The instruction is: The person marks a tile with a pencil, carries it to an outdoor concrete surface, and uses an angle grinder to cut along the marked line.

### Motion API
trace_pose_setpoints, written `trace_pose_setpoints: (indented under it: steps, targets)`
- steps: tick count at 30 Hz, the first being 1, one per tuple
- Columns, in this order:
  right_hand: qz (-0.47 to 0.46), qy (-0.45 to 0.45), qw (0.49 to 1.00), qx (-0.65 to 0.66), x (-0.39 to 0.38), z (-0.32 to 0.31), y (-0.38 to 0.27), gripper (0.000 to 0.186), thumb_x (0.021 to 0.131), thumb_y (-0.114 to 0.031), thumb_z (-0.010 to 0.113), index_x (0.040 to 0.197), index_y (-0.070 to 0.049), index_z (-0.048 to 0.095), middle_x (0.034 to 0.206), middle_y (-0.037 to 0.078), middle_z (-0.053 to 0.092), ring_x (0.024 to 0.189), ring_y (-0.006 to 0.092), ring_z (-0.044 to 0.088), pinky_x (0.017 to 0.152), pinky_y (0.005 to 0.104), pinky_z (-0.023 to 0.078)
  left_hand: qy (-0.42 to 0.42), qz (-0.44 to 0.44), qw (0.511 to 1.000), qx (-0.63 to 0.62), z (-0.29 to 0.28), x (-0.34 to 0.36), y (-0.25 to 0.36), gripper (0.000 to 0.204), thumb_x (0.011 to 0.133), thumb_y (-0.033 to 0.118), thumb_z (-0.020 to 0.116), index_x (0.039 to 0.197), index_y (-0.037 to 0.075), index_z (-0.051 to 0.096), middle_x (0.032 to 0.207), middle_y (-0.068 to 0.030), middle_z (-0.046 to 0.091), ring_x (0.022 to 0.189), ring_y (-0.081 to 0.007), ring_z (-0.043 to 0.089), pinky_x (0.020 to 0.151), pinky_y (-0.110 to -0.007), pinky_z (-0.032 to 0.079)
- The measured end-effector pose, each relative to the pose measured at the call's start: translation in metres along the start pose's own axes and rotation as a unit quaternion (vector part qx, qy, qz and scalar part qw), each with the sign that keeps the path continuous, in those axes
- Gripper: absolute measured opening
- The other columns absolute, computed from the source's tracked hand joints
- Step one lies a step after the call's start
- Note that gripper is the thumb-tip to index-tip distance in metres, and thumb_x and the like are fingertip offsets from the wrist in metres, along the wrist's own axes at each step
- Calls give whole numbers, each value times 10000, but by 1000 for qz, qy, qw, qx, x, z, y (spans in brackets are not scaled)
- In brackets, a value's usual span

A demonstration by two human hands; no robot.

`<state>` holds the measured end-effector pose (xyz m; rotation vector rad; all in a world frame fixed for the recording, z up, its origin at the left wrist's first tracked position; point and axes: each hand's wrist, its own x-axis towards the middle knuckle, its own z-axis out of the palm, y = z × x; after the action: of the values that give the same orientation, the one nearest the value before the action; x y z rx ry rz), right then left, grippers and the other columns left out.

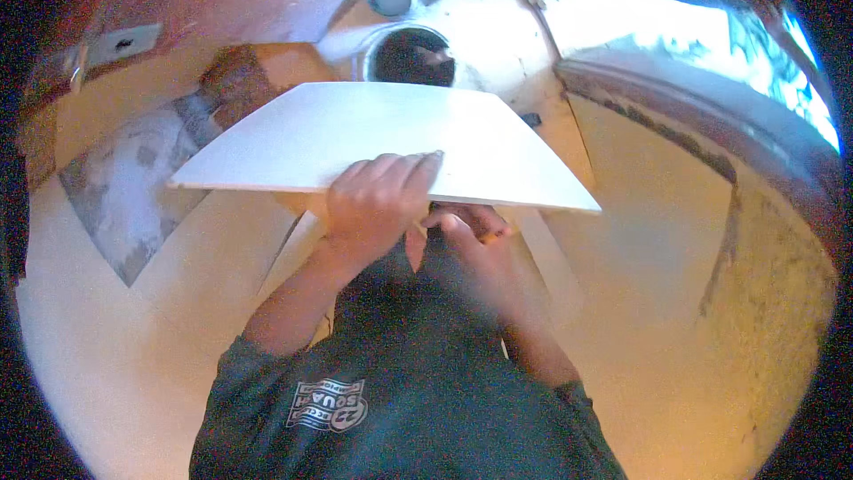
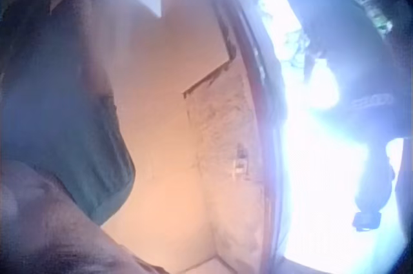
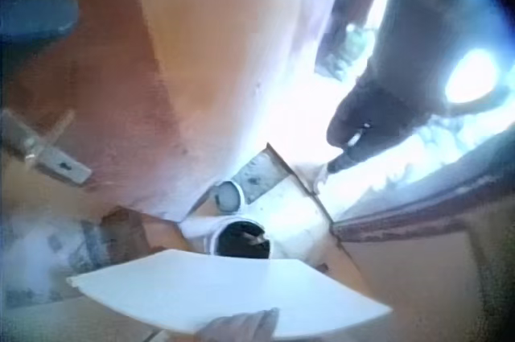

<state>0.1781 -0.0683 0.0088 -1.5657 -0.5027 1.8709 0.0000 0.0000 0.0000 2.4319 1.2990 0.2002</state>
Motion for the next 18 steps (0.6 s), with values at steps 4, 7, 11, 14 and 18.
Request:
trace_pose_setpoints:
  steps: [4,7,11,14,18]
  targets:
    - [12,36,997,-63,-1,-1,-4,348,949,-347,652,1022,-12,711,700,-5,582,582,75,458,530,259,361,35,-13,999,-16,6,-3,8,370,844,207,597,1200,149,682,1048,28,718,924,-137,689,728,-308,539]
    - [10,71,997,-26,-4,6,-3,301,953,-318,681,879,-27,700,665,-23,556,582,59,456,522,264,348,39,-8,999,-19,10,-3,11,361,833,185,610,1181,145,696,1032,26,723,903,-146,692,734,-311,539]
    - [40,61,996,-45,-5,-4,11,254,972,-291,686,900,-48,688,677,-37,563,585,58,465,524,255,358,31,6,999,14,15,-7,12,335,848,204,628,1168,133,698,1059,37,722,936,-112,682,748,-262,518]
    - [61,40,997,-24,-8,0,16,250,975,-290,680,925,-45,682,684,-32,574,591,53,474,525,254,360,18,0,1000,16,13,-12,16,320,863,178,615,1167,128,702,1069,30,726,938,-120,685,752,-262,521]
    - [51,69,996,0,-13,6,19,292,969,-307,684,1004,-16,674,795,21,644,706,97,567,640,282,450,-9,-3,1000,6,7,-16,20,344,866,170,613,1199,128,690,1095,17,721,965,-145,681,784,-285,530]
